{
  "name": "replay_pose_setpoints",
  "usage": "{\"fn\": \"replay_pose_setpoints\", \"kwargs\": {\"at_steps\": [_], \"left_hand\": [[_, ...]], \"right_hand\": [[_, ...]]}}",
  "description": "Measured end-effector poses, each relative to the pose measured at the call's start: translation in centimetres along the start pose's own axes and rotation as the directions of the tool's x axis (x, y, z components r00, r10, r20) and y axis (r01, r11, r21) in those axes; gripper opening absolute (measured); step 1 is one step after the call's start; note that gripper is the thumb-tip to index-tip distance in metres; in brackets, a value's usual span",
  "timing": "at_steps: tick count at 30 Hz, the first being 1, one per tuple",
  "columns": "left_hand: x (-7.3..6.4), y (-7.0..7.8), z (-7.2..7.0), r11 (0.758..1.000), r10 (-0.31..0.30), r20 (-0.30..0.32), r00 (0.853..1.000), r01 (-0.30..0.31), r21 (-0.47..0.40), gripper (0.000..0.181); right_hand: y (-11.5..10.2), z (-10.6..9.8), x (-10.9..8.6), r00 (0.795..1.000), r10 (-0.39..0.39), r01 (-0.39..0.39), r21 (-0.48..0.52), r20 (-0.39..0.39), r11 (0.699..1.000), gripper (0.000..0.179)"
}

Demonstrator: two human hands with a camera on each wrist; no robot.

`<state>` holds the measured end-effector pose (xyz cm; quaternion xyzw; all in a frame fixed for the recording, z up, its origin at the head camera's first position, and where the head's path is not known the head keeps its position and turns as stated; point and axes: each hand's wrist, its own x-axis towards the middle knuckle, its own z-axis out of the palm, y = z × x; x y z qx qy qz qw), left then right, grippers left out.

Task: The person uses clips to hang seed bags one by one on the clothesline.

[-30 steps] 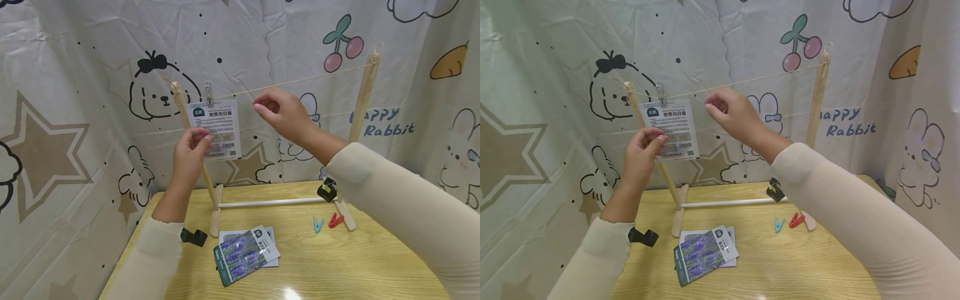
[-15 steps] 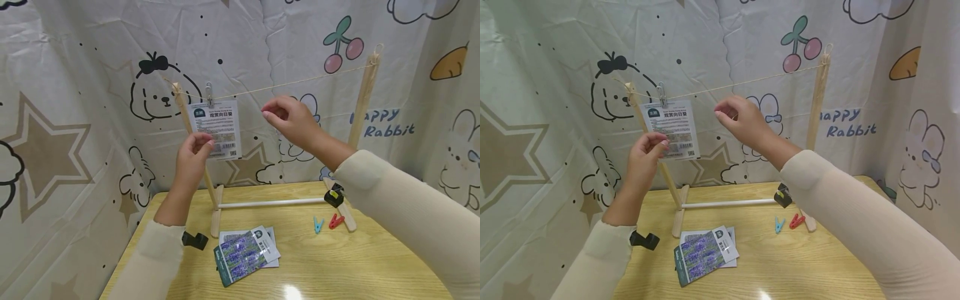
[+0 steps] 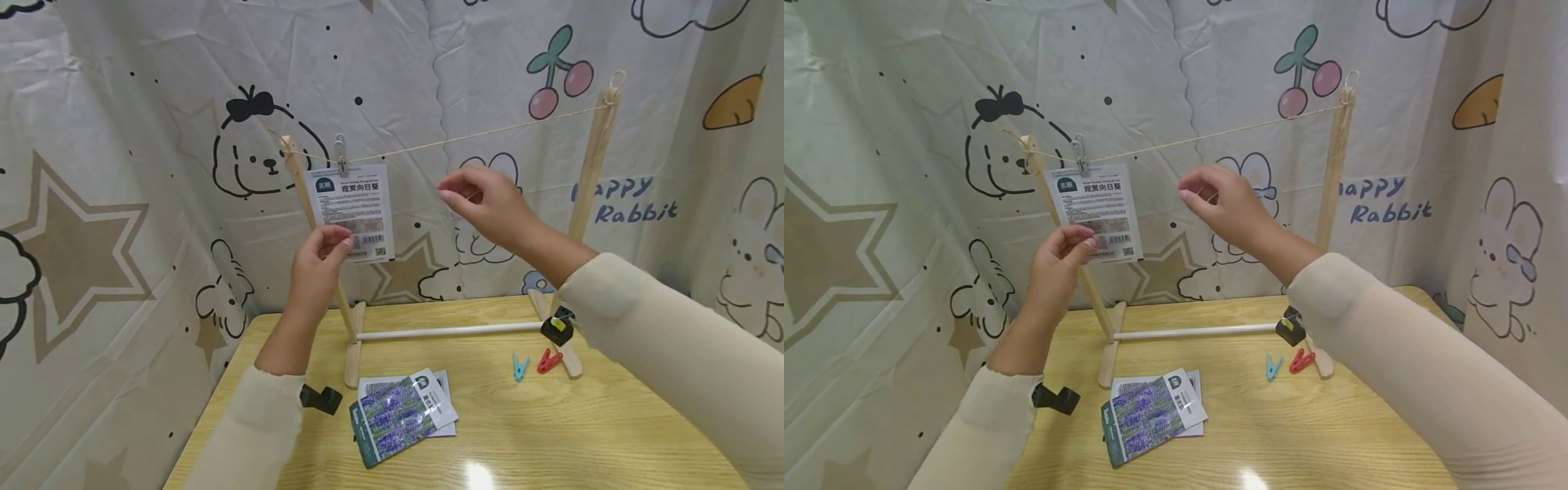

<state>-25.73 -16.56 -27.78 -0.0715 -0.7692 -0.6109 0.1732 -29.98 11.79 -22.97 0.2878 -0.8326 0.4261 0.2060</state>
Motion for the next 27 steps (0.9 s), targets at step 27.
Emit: {"fn": "replay_pose_setpoints", "kwargs": {"at_steps": [27], "left_hand": [[-0.6,-1.2,0.0,1.0,0.004,0.021,1.0,-0.004,0.004,0.02]], "right_hand": [[1.2,-0.1,-1.8,0.999,0.034,-0.035,0.008,0.022,0.999,0.021]]}}
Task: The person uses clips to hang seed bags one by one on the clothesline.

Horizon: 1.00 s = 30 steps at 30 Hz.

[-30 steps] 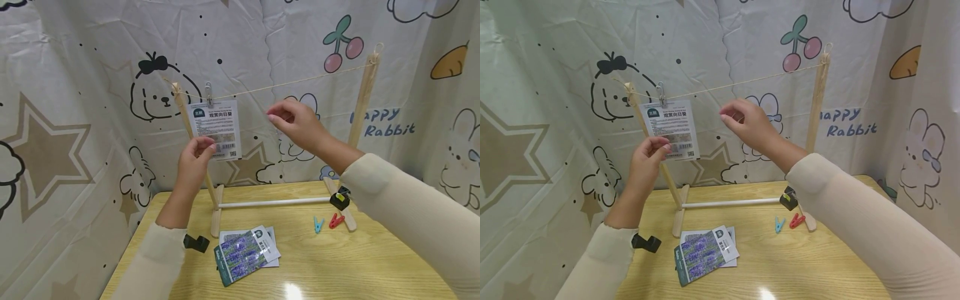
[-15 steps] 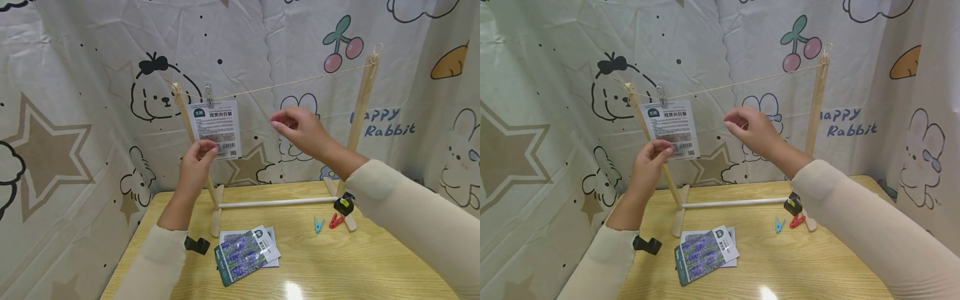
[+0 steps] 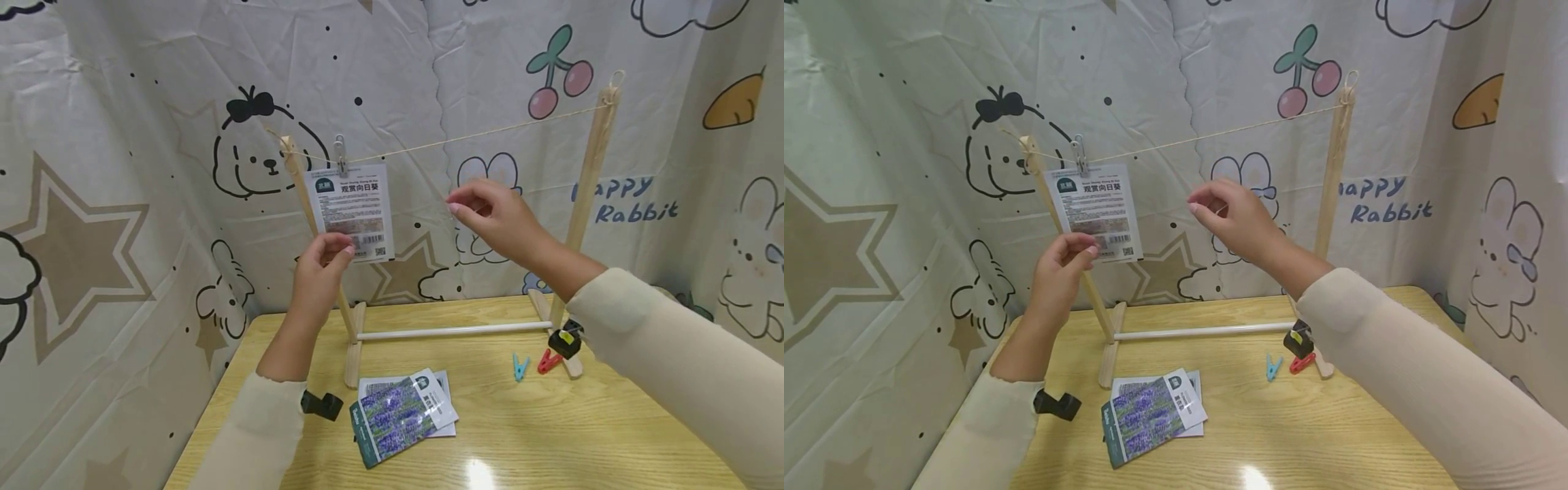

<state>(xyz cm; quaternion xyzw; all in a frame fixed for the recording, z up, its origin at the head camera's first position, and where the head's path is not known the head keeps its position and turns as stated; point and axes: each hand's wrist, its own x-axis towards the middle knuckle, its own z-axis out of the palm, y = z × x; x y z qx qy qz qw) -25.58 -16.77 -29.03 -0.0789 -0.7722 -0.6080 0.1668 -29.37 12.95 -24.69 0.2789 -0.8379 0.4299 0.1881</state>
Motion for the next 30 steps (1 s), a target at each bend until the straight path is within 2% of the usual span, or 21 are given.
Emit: {"fn": "replay_pose_setpoints", "kwargs": {"at_steps": [11,18,23,30], "left_hand": [[-0.3,-0.4,-0.1,0.999,-0.027,0.011,1.0,0.027,-0.017,0.022],[-0.7,-0.8,-0.3,0.999,-0.043,0.013,0.999,0.043,0.014,0.021],[-0.9,-1.3,-0.3,0.997,-0.069,0.019,0.997,0.068,0.023,0.022],[-0.8,-1.7,0.1,0.998,-0.067,0.02,0.998,0.066,0.017,0.022]], "right_hand": [[0.4,-0.1,-0.7,1.0,0.013,-0.013,0.0,-0.01,1.0,0.024],[0.4,0.1,-0.9,1.0,0.025,-0.025,0.023,0.01,0.999,0.023],[0.4,0.0,-1.2,1.0,0.012,-0.013,0.03,0.027,0.999,0.024],[0.9,-0.2,-1.7,1.0,-0.006,0.006,0.007,0.012,1.0,0.023]]}}
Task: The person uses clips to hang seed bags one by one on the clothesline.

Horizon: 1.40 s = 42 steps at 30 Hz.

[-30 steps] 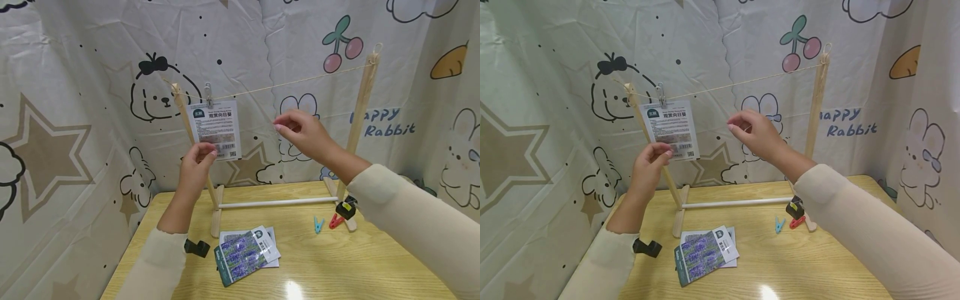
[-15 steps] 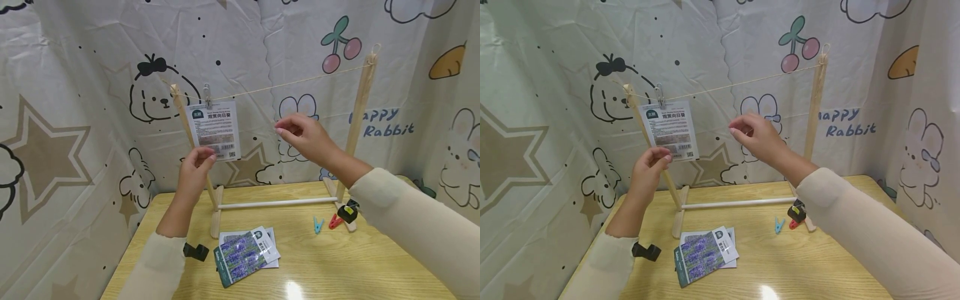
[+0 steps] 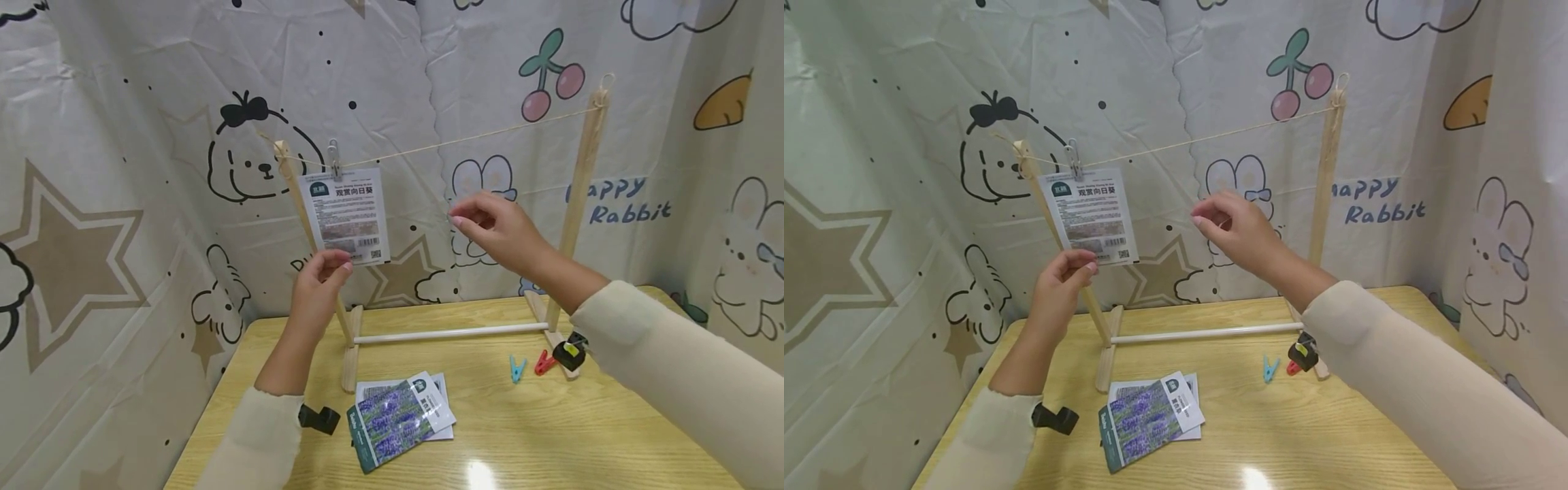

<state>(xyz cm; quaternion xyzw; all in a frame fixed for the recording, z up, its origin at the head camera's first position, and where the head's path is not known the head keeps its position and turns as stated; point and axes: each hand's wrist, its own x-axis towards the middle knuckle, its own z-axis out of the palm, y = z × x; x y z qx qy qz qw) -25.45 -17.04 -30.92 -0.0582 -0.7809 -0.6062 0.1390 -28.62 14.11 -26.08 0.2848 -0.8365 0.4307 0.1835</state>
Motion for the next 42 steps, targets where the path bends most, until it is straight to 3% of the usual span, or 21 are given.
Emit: {"fn": "replay_pose_setpoints", "kwargs": {"at_steps": [29,42], "left_hand": [[-0.6,-1.9,0.6,0.999,-0.045,0.021,0.999,0.045,-0.015,0.02],[-1.1,-2.2,0.8,0.998,-0.066,0.012,0.998,0.066,-0.008,0.021]], "right_hand": [[2.1,0.4,-2.3,0.998,0.058,-0.058,-0.039,-0.008,0.998,0.023],[2.7,0.6,-3.3,0.997,0.075,-0.075,0.001,0.004,0.997,0.022]]}}
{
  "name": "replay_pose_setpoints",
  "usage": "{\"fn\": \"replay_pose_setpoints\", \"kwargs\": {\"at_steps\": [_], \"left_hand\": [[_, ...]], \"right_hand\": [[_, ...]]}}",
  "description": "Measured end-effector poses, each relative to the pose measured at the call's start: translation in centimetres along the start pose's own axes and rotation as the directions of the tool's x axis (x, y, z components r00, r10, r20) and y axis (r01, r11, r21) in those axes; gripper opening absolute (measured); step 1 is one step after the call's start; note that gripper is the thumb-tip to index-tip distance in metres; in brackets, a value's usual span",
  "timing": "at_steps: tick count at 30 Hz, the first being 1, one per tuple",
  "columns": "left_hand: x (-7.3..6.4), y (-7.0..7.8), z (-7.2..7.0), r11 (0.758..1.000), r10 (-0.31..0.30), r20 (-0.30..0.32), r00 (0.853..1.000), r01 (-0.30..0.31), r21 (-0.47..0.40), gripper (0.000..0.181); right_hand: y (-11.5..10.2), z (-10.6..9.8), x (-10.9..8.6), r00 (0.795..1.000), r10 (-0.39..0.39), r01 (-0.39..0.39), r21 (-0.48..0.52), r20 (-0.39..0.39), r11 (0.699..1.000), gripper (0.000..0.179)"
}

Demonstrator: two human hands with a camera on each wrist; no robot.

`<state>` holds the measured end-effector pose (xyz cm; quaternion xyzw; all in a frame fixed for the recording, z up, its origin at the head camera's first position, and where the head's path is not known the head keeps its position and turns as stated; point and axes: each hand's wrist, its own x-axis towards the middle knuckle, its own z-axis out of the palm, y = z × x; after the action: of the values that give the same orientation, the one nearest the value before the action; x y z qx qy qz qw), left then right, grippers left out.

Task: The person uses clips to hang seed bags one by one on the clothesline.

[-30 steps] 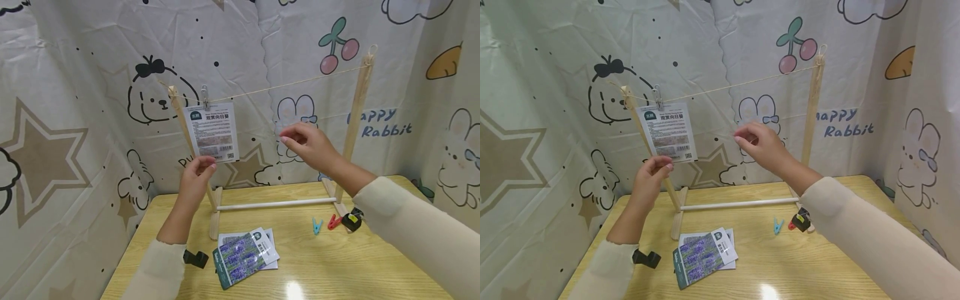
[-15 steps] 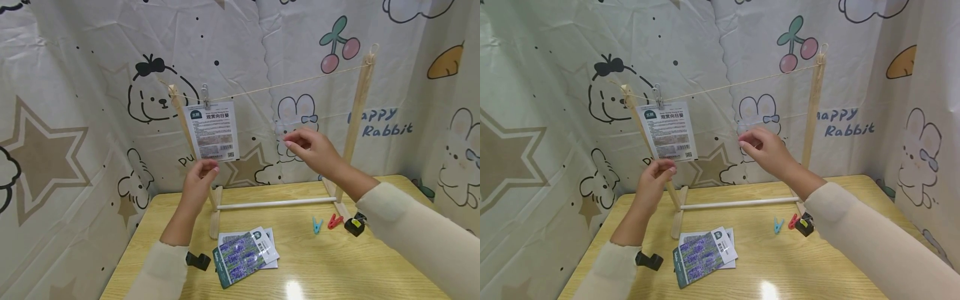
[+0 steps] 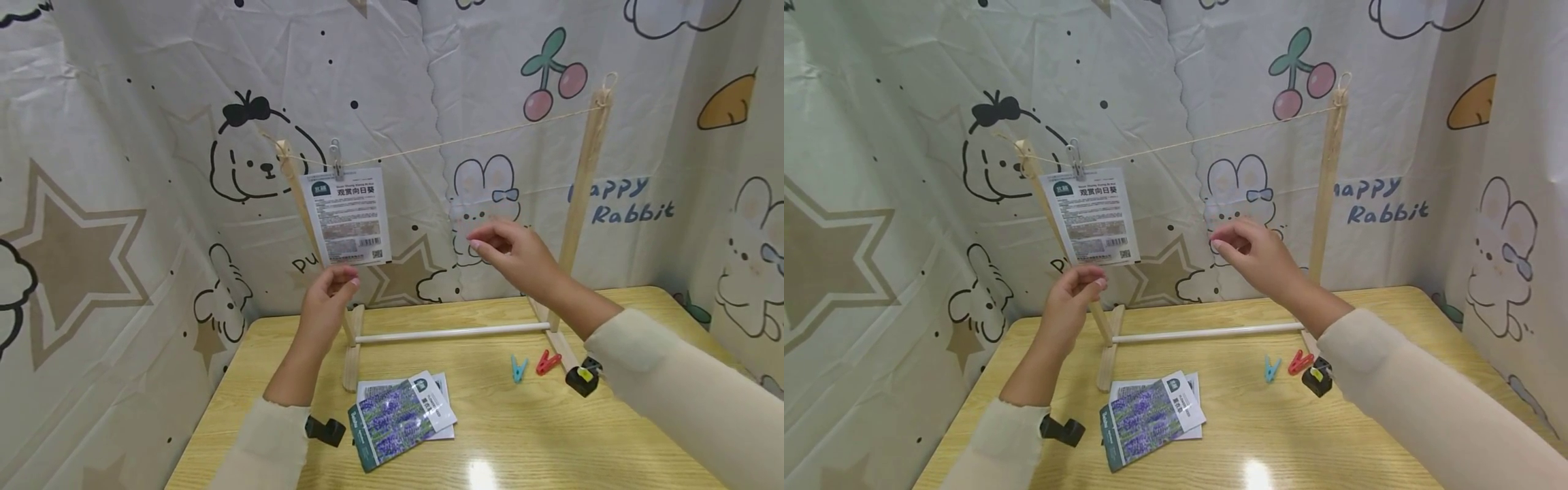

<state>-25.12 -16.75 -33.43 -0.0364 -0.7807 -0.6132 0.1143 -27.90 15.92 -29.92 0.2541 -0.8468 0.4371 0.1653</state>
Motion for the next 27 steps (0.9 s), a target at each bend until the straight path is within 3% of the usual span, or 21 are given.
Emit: {"fn": "replay_pose_setpoints", "kwargs": {"at_steps": [15,27], "left_hand": [[-0.5,-0.6,-0.3,1.0,0.005,0.017,1.0,-0.005,0.001,0.023],[-0.7,-1.5,-0.4,1.0,-0.016,0.041,0.999,0.015,0.023,0.023]], "right_hand": [[1.5,0.5,-1.3,1.0,0.004,-0.004,-0.001,-0.015,1.0,0.023],[2.4,1.2,-2.5,0.999,0.051,-0.051,-0.009,-0.014,0.999,0.024]]}}
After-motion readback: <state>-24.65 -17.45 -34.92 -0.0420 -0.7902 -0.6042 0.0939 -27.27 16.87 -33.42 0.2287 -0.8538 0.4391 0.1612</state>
